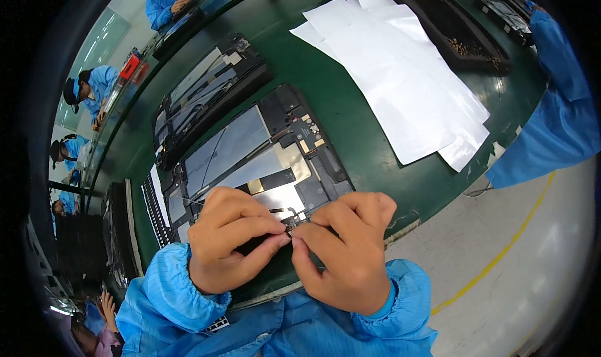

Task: The person assembles electronic tablet devices by hand, connecting ribbon cables, circuit boards, and batteries.

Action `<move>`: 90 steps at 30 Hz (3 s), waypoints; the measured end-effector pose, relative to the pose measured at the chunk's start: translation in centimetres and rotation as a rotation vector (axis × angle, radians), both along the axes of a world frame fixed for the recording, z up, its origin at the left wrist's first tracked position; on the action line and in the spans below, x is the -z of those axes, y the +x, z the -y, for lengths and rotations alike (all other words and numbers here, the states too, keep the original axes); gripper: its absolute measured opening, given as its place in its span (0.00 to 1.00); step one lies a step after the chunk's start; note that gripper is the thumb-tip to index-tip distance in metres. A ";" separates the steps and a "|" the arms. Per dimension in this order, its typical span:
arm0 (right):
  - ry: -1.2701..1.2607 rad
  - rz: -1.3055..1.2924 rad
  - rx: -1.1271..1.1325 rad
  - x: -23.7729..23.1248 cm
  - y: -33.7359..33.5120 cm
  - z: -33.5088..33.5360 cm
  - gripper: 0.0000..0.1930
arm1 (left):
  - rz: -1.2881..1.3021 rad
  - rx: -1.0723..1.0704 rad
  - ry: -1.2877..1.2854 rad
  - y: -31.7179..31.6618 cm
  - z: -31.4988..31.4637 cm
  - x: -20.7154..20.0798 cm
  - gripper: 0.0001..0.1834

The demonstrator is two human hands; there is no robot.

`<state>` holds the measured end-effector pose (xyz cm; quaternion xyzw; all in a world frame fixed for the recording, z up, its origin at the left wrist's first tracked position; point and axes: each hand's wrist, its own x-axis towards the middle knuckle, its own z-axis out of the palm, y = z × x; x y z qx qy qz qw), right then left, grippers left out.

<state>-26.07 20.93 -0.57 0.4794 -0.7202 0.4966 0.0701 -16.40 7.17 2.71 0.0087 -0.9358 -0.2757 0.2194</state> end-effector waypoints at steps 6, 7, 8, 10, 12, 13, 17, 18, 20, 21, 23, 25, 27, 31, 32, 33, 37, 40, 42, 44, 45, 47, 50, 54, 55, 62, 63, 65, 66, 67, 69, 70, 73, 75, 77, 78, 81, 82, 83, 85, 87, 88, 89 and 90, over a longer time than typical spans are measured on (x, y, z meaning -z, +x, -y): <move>0.005 -0.032 0.003 0.0 0.2 0.0 0.10 | 0.049 -0.025 0.035 0.1 -0.2 -0.3 0.09; 0.005 -0.032 0.002 0.0 0.2 0.0 0.10 | 0.048 -0.023 0.047 0.1 -0.2 -0.4 0.09; -0.004 -0.043 0.007 0.1 0.2 0.0 0.10 | 0.047 -0.024 0.047 0.1 -0.2 -0.3 0.09; -0.011 -0.053 0.011 0.2 0.2 0.1 0.11 | 0.048 -0.022 0.059 0.1 -0.1 -0.1 0.09; -0.005 -0.070 0.011 0.2 0.2 0.1 0.10 | 0.041 -0.014 0.052 0.1 0.0 0.0 0.09; -0.005 -0.070 0.010 0.2 0.2 0.1 0.10 | 0.034 -0.005 0.043 0.0 0.0 -0.1 0.08; 0.001 -0.102 0.016 0.0 0.3 0.2 0.10 | 0.022 0.005 0.037 -0.1 0.0 0.0 0.09; 0.001 -0.113 0.023 0.0 0.3 0.2 0.10 | 0.015 0.015 0.030 -0.1 0.1 0.1 0.09; -0.018 -0.117 0.020 0.1 0.3 0.4 0.10 | 0.008 0.023 0.023 -0.2 0.0 0.1 0.09; -0.037 -0.121 0.019 0.1 0.3 0.5 0.10 | 0.003 0.026 0.020 -0.2 0.0 0.1 0.09; -0.046 -0.118 0.002 0.1 0.1 0.7 0.10 | -0.001 0.029 0.018 -0.2 0.0 0.0 0.09; -0.053 -0.116 -0.018 0.1 -0.1 0.8 0.10 | 0.019 0.041 0.011 -0.2 0.1 -0.1 0.10; -0.044 -0.057 -0.045 0.0 -0.3 0.9 0.09 | 0.012 0.041 0.013 -0.2 0.1 0.1 0.10; -0.078 -0.016 -0.055 0.1 -0.4 1.1 0.08 | 0.010 0.042 0.012 -0.2 0.1 0.1 0.11; -0.087 -0.006 -0.056 0.2 -0.5 1.2 0.08 | 0.006 0.038 0.015 -0.2 0.1 0.1 0.11; -0.097 0.004 -0.057 0.2 -0.5 1.2 0.08 | 0.012 0.034 0.015 -0.2 0.0 0.1 0.11; -0.074 0.018 -0.068 0.1 -0.6 1.0 0.08 | 0.005 0.027 0.024 -0.1 0.1 0.4 0.11; -0.038 0.008 -0.052 0.0 -0.5 0.7 0.08 | 0.002 0.026 0.047 -0.1 0.1 0.4 0.11; -0.058 0.037 -0.037 0.0 -0.5 0.4 0.08 | -0.001 0.025 0.052 -0.1 0.1 0.4 0.11; -0.054 0.033 -0.014 0.0 -0.6 0.1 0.09 | -0.002 0.025 0.056 -0.1 0.1 0.4 0.11; -0.054 0.032 0.012 -0.1 -0.8 -0.1 0.09 | -0.003 0.025 0.060 -0.1 0.1 0.5 0.11; -0.047 0.012 0.026 -0.3 -1.3 -0.7 0.10 | -0.008 0.026 0.067 -0.1 0.2 0.5 0.10; 0.009 -0.013 0.007 -1.2 -0.9 -1.0 0.11 | 0.005 0.027 0.079 0.0 0.3 0.4 0.10; 0.092 -0.024 -0.056 -1.1 0.0 -0.4 0.10 | 0.009 0.028 0.078 -0.1 0.2 0.4 0.10; 0.082 -0.008 -0.063 -0.9 0.1 -0.2 0.10 | 0.008 0.028 0.076 -0.1 0.2 0.4 0.09; 0.048 -0.033 0.016 -0.4 0.5 0.3 0.09 | 0.004 0.022 0.076 -0.1 0.1 0.5 0.08; 0.047 -0.034 0.017 -0.5 0.6 0.4 0.09 | 0.002 0.021 0.074 -0.1 0.1 0.5 0.08; 0.037 -0.034 0.034 -0.5 0.7 0.5 0.09 | 0.001 0.019 0.072 0.0 0.1 0.4 0.08; 0.036 -0.034 0.033 -0.5 0.7 0.5 0.09 | -0.002 0.019 0.071 0.0 0.1 0.4 0.08; 0.032 -0.038 0.034 -0.5 0.7 0.5 0.10 | -0.005 0.019 0.072 0.0 0.1 0.4 0.08; 0.028 -0.041 0.033 -0.4 0.7 0.5 0.10 | -0.006 0.018 0.072 -0.1 0.1 0.5 0.08; 0.025 -0.045 0.036 -0.4 0.7 0.6 0.10 | -0.008 0.020 0.071 -0.1 0.2 0.5 0.08; 0.020 -0.050 0.036 -0.2 0.7 0.6 0.10 | -0.012 0.019 0.073 -0.1 0.2 0.6 0.08; 0.015 -0.052 0.034 -0.1 0.6 0.7 0.10 | -0.006 0.020 0.074 -0.1 0.2 0.5 0.08; 0.016 -0.046 0.033 -0.1 0.6 0.6 0.10 | -0.002 0.021 0.077 -0.1 0.2 0.6 0.08; 0.016 -0.047 0.032 -0.1 0.7 0.7 0.10 | -0.006 0.020 0.078 -0.1 0.2 0.6 0.08; 0.025 -0.062 0.058 -0.1 0.9 0.7 0.09 | -0.005 0.018 0.075 -0.1 0.2 0.5 0.08; 0.008 -0.079 0.078 0.0 1.0 0.7 0.09 | 0.001 0.016 0.072 0.0 0.2 0.5 0.08; -0.009 -0.095 0.099 0.1 1.1 0.7 0.09 | 0.001 0.014 0.071 0.0 0.2 0.5 0.08; -0.029 -0.066 0.100 0.1 1.1 0.5 0.09 | -0.013 0.020 0.081 0.0 0.2 0.6 0.08; -0.048 -0.035 0.102 0.0 1.1 0.5 0.09 | -0.010 0.019 0.079 0.0 0.3 0.6 0.09; -0.049 -0.023 0.077 0.0 1.1 0.5 0.09 | -0.007 0.021 0.079 0.0 0.3 0.6 0.09; -0.050 -0.011 0.053 -0.1 1.0 0.5 0.09 | -0.006 0.022 0.080 0.0 0.2 0.6 0.09; -0.049 -0.009 0.054 0.0 1.0 0.5 0.09 | 0.001 0.020 0.078 0.0 0.2 0.6 0.09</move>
